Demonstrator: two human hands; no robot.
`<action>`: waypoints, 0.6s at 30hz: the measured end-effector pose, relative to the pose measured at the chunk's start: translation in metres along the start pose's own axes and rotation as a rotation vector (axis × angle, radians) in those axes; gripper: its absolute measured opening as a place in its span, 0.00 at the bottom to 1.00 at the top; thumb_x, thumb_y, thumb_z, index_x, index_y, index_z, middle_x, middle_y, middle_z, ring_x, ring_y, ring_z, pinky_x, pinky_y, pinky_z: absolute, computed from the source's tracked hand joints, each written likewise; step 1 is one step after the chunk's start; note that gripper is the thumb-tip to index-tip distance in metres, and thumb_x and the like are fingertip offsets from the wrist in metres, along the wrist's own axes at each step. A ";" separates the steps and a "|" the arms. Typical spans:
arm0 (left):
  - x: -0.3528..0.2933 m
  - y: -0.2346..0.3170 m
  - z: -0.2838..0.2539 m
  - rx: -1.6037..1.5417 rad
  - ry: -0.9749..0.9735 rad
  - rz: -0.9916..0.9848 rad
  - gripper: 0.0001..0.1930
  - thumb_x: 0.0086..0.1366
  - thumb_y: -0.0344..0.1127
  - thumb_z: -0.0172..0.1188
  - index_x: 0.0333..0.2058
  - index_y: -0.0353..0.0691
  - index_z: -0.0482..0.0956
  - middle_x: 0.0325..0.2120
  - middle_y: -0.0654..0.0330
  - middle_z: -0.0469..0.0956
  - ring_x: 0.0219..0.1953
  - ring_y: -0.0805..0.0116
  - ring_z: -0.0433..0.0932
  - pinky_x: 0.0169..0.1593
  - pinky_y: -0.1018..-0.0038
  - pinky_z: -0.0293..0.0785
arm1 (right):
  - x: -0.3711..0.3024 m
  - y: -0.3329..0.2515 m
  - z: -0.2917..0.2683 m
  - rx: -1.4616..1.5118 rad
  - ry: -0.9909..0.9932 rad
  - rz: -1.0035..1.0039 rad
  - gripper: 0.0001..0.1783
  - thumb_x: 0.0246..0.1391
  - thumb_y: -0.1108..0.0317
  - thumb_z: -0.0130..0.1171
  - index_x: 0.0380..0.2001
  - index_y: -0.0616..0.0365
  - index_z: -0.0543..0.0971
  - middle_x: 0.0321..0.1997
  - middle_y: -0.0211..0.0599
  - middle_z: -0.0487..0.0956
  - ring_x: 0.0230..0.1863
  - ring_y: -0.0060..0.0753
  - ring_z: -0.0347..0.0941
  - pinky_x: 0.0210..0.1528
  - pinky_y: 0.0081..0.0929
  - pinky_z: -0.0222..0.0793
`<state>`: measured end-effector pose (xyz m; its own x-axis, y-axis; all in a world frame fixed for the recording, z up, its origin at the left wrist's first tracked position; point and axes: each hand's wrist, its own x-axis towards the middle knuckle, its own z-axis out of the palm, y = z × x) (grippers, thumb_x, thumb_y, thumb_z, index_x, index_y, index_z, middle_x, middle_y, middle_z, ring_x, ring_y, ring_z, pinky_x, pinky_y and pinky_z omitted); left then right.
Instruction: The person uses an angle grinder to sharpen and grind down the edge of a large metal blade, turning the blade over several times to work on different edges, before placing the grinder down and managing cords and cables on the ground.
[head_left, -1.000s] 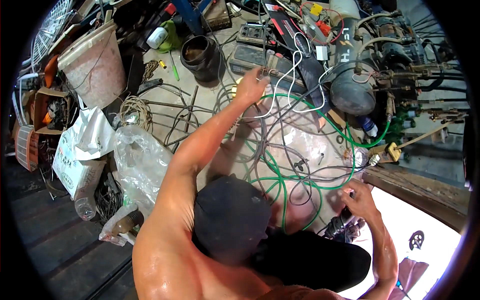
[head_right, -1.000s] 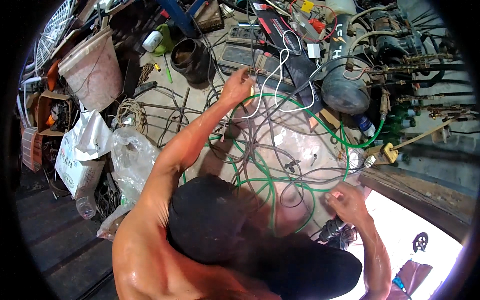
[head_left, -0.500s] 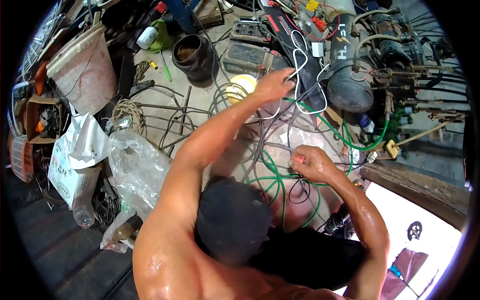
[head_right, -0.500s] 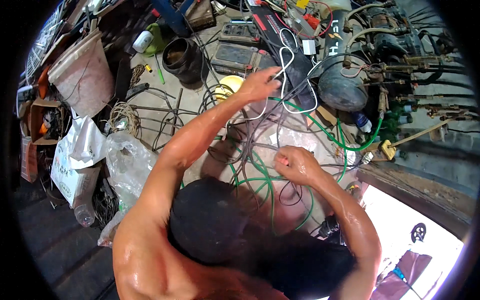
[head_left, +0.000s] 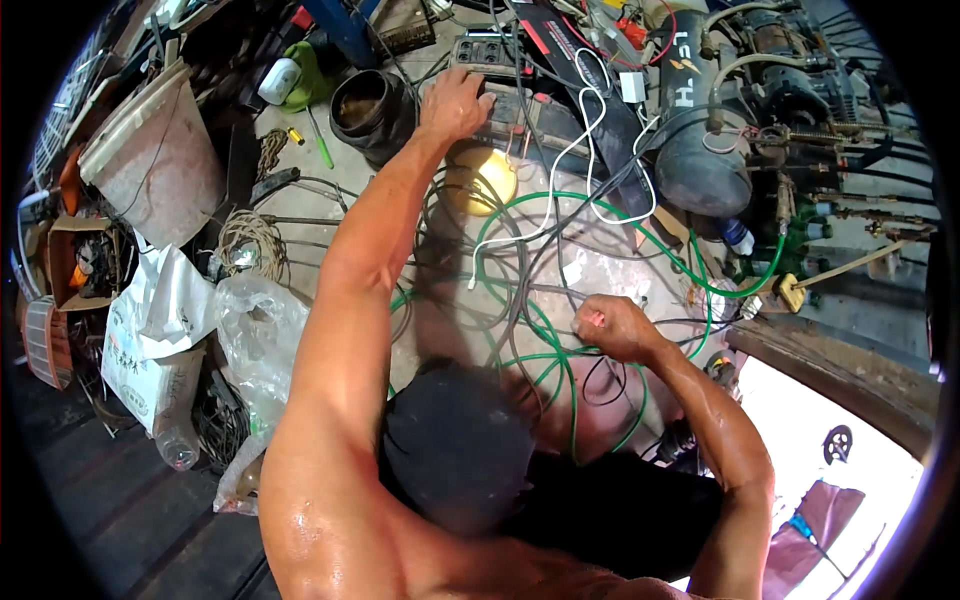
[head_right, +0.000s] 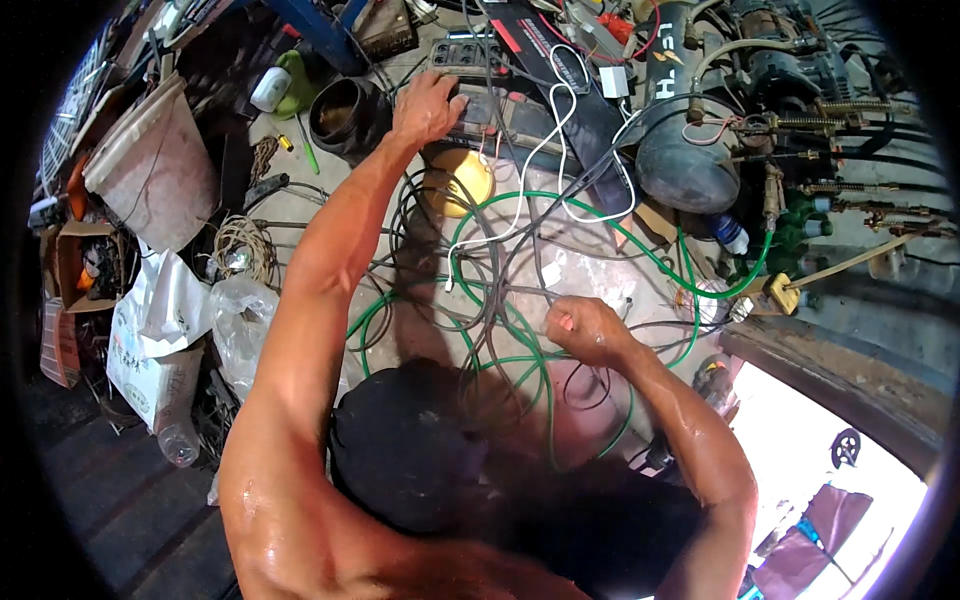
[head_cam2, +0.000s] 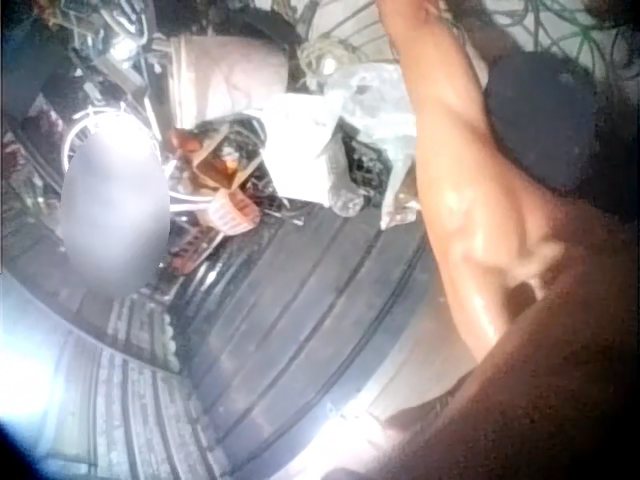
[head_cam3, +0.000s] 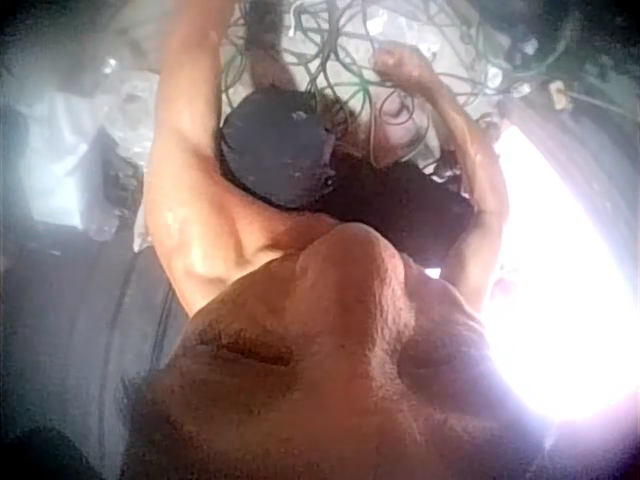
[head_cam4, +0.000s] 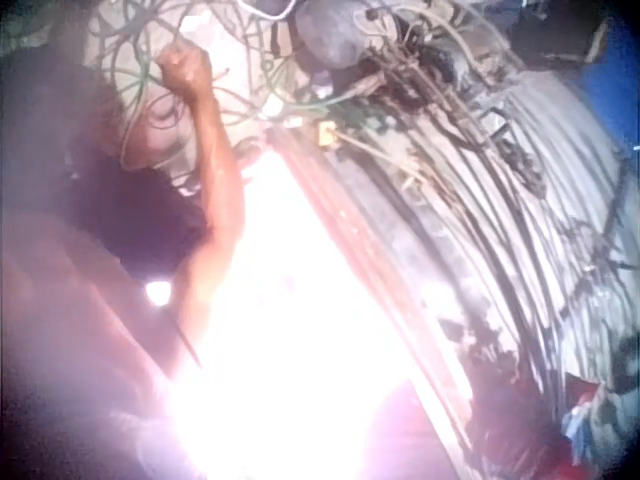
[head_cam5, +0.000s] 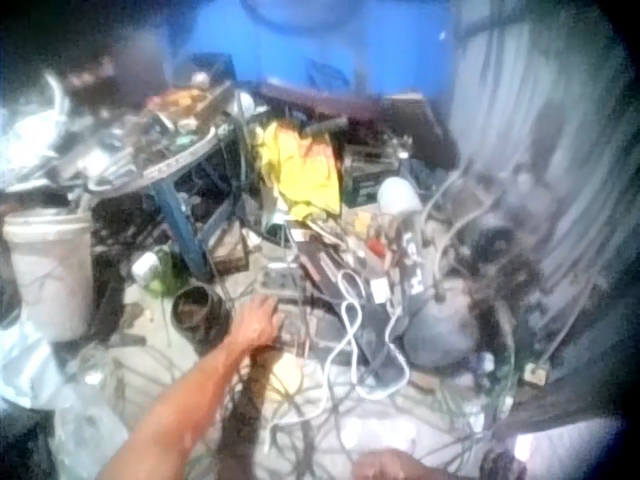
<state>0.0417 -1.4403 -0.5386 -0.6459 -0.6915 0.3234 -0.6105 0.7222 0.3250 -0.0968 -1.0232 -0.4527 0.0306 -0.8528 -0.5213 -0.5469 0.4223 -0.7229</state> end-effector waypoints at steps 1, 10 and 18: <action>0.002 0.002 -0.004 -0.001 -0.032 -0.001 0.22 0.68 0.50 0.61 0.52 0.41 0.82 0.54 0.52 0.77 0.61 0.47 0.72 0.61 0.44 0.68 | 0.000 -0.001 -0.002 0.006 0.001 -0.001 0.10 0.55 0.63 0.61 0.31 0.60 0.82 0.30 0.43 0.83 0.34 0.41 0.82 0.41 0.35 0.77; -0.066 0.015 -0.029 0.253 0.023 -0.078 0.25 0.68 0.57 0.62 0.37 0.35 0.82 0.39 0.46 0.78 0.43 0.43 0.79 0.43 0.48 0.77 | 0.004 0.010 -0.009 0.049 0.034 -0.011 0.14 0.57 0.61 0.63 0.35 0.62 0.84 0.33 0.46 0.85 0.36 0.41 0.84 0.44 0.36 0.79; -0.097 0.037 -0.039 0.042 -0.229 -0.256 0.50 0.57 0.66 0.70 0.65 0.32 0.66 0.54 0.40 0.74 0.57 0.40 0.75 0.57 0.50 0.74 | 0.009 0.018 -0.002 0.024 -0.021 -0.012 0.14 0.56 0.60 0.62 0.34 0.61 0.83 0.33 0.45 0.85 0.36 0.42 0.83 0.43 0.36 0.78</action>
<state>0.1002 -1.3471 -0.5232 -0.5528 -0.8329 0.0271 -0.7810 0.5292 0.3317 -0.1081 -1.0245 -0.4692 0.0548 -0.8510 -0.5223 -0.5260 0.4200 -0.7395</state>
